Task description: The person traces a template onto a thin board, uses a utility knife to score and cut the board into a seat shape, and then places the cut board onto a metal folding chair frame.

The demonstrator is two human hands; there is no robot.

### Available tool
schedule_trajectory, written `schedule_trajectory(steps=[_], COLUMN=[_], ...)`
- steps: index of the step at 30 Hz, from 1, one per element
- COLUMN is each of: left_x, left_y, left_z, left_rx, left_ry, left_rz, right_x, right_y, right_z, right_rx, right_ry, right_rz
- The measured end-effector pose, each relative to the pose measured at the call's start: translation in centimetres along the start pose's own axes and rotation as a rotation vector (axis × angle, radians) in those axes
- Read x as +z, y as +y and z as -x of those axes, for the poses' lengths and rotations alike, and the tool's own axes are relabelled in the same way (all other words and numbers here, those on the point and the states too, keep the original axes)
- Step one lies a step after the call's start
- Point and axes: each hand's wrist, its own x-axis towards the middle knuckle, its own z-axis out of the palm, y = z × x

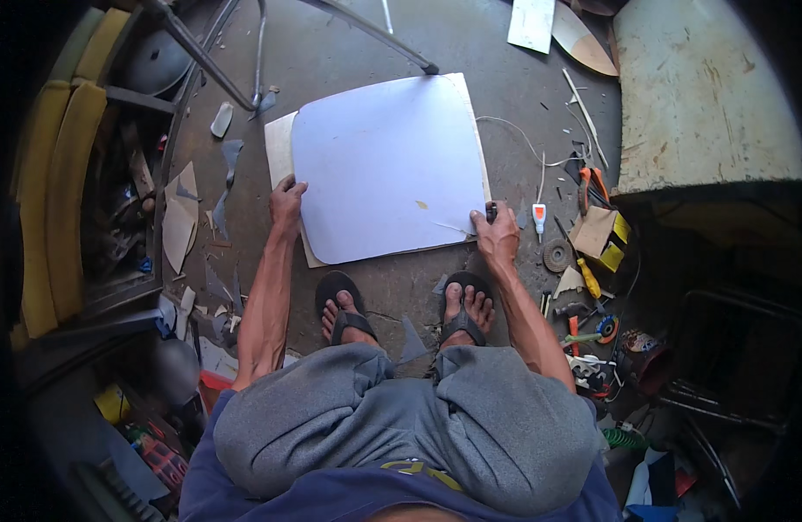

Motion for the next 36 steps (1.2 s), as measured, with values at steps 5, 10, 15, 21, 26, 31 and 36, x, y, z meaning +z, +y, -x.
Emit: schedule_trajectory(steps=[5,10,15,21,26,31,36], left_x=[0.7,0.8,-1.5,-1.9,-1.4,-0.8,1.0], left_y=[0.6,-0.6,-3.8,-0.9,-2.6,-6.6,-5.8], left_z=[1.0,-0.1,-2.8,-0.5,0.3,2.6,3.9], left_rx=[-0.014,0.005,0.005,-0.159,-0.153,0.295,0.324], left_ry=[-0.023,-0.002,0.051,0.018,0.221,0.343,0.337], left_rz=[0.034,0.007,0.059,0.301,0.066,-0.412,-0.548], right_x=[-0.4,-0.8,0.0,-0.7,-1.2,-0.4,-1.1], right_y=[0.5,0.6,0.4,0.7,1.2,0.3,0.5], right_z=[0.1,0.0,0.0,0.2,0.3,0.6,0.3], right_rx=[-0.010,0.004,-0.035,-0.043,-0.014,-0.089,-0.053], right_ry=[-0.014,-0.032,-0.041,-0.037,-0.038,-0.024,-0.064], right_rz=[-0.014,-0.003,-0.027,-0.051,-0.089,-0.071,-0.084])
